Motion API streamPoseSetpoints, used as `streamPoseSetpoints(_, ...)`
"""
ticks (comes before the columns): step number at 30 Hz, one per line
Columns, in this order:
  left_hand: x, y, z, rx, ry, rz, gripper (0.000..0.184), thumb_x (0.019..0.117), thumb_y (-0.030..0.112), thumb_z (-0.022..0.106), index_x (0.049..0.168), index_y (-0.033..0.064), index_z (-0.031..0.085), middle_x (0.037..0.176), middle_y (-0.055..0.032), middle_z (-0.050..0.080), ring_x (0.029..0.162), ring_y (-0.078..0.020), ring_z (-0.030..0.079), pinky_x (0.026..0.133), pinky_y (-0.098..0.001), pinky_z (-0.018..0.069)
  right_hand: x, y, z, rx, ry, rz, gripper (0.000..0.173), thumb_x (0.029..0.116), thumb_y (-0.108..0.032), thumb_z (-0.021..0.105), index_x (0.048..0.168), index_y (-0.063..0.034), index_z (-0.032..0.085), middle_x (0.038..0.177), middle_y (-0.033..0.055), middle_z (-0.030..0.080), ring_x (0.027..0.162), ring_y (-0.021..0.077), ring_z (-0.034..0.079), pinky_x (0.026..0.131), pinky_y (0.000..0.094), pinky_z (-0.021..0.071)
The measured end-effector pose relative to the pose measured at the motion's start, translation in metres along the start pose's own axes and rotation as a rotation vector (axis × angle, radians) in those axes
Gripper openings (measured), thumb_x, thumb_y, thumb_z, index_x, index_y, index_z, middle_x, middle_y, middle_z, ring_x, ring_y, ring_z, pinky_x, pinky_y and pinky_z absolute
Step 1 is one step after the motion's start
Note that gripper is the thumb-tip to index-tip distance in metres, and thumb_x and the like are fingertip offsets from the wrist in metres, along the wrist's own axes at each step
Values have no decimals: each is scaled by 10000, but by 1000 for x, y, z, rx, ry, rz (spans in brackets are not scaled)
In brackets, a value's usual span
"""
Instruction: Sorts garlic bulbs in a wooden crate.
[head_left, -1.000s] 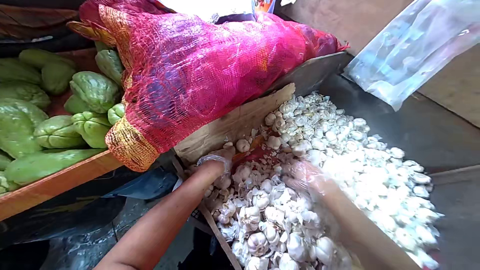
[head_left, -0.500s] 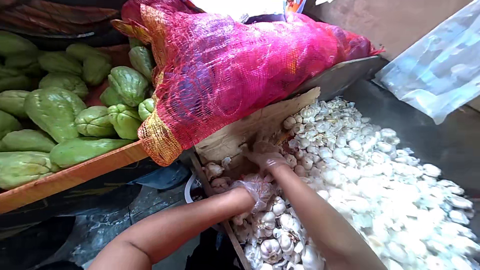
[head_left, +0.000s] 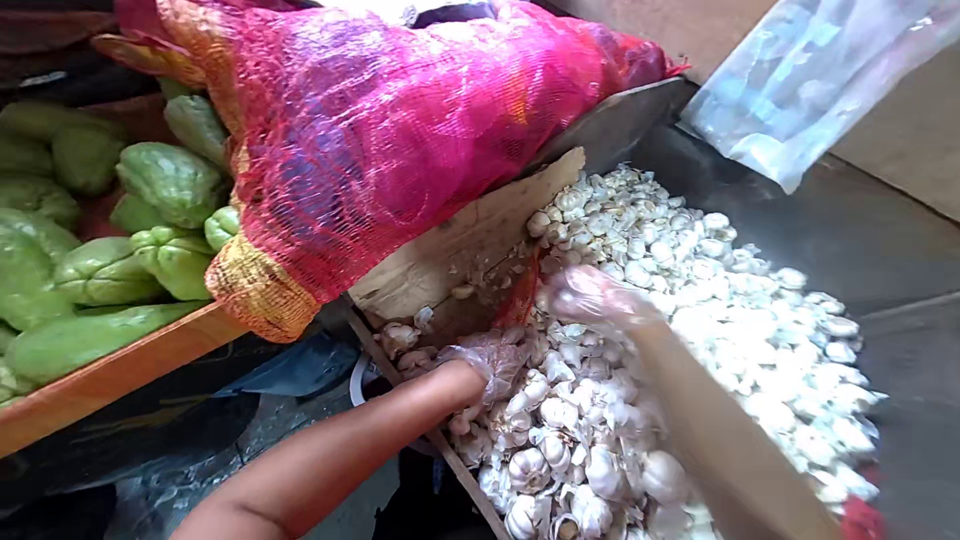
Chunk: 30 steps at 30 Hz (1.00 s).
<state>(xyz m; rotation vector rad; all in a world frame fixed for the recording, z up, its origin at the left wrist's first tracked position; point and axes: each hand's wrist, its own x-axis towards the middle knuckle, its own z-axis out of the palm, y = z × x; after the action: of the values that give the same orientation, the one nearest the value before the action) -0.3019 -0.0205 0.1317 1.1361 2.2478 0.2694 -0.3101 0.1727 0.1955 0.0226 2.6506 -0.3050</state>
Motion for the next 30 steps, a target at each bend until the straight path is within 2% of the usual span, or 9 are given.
streamPoseSetpoints(3,0,1,3,-20,28,24,463,1027,178,559,1487,144,510,1552,-157,445,1342,-412,519,1005,-622,489,-13,19,-10,-155,-171,191,325,1004,-347,648,1160,-74,730,1148,200,706,1136,389,651,980,639,468)
streamPoseSetpoints(8,-14,8,-2,-49,39,74,512,1023,103,557,1525,148,468,1536,-186,463,1328,-433,524,1005,-631,476,47,-18,20,111,203,-132,343,1011,-346,622,1239,-103,704,1178,187,702,1126,373,662,974,620,496)
streamPoseSetpoints(11,-52,-5,-27,-75,101,-10,516,1008,99,576,1514,161,495,1489,-166,525,1288,-400,574,1013,-621,486,78,-63,44,132,141,25,647,1003,-468,605,1537,-138,453,1426,273,548,1275,478,559,1013,682,457)
streamPoseSetpoints(13,-74,-33,-38,-66,247,-174,434,999,123,610,1430,176,590,1431,-153,579,1249,-378,607,1001,-599,502,70,-99,54,20,33,98,771,1018,-386,606,1613,-50,250,1548,321,382,1354,529,467,1030,690,436)
streamPoseSetpoints(17,-80,-83,-35,43,74,-457,503,982,279,666,1468,213,554,1464,-177,539,1247,-436,582,989,-652,477,57,-124,80,-89,62,-41,570,1006,-192,620,1518,-18,441,1547,267,413,1369,476,468,1050,620,450)
streamPoseSetpoints(22,-64,-102,-32,-7,-23,-320,440,935,258,718,1351,148,629,1290,-185,658,1217,-409,605,995,-666,447,56,-97,81,182,147,-290,327,963,-86,659,1279,-1,657,1327,242,622,1241,400,597,1055,562,468)
streamPoseSetpoints(26,-65,-125,-34,-289,200,-124,311,989,131,615,1283,31,636,1149,-196,674,1041,-339,660,936,-572,513,-1,-43,45,176,319,-485,146,949,-43,623,1057,-12,717,1058,187,685,1042,336,667,929,509,540)
streamPoseSetpoints(28,-69,-118,-34,-459,320,6,285,1004,143,580,1267,41,621,1013,-133,683,860,-220,668,810,-455,564,-22,-3,29,34,197,-418,189,956,-132,661,1104,-53,746,1113,167,707,1094,335,670,967,543,522)
streamPoseSetpoints(30,-65,-71,-34,-640,293,120,305,1024,133,595,1298,-1,594,1024,-132,700,866,-169,709,819,-381,612,-39,14,16,-4,75,-227,260,982,-161,662,1215,-70,732,1210,190,687,1192,376,623,1032,595,460)
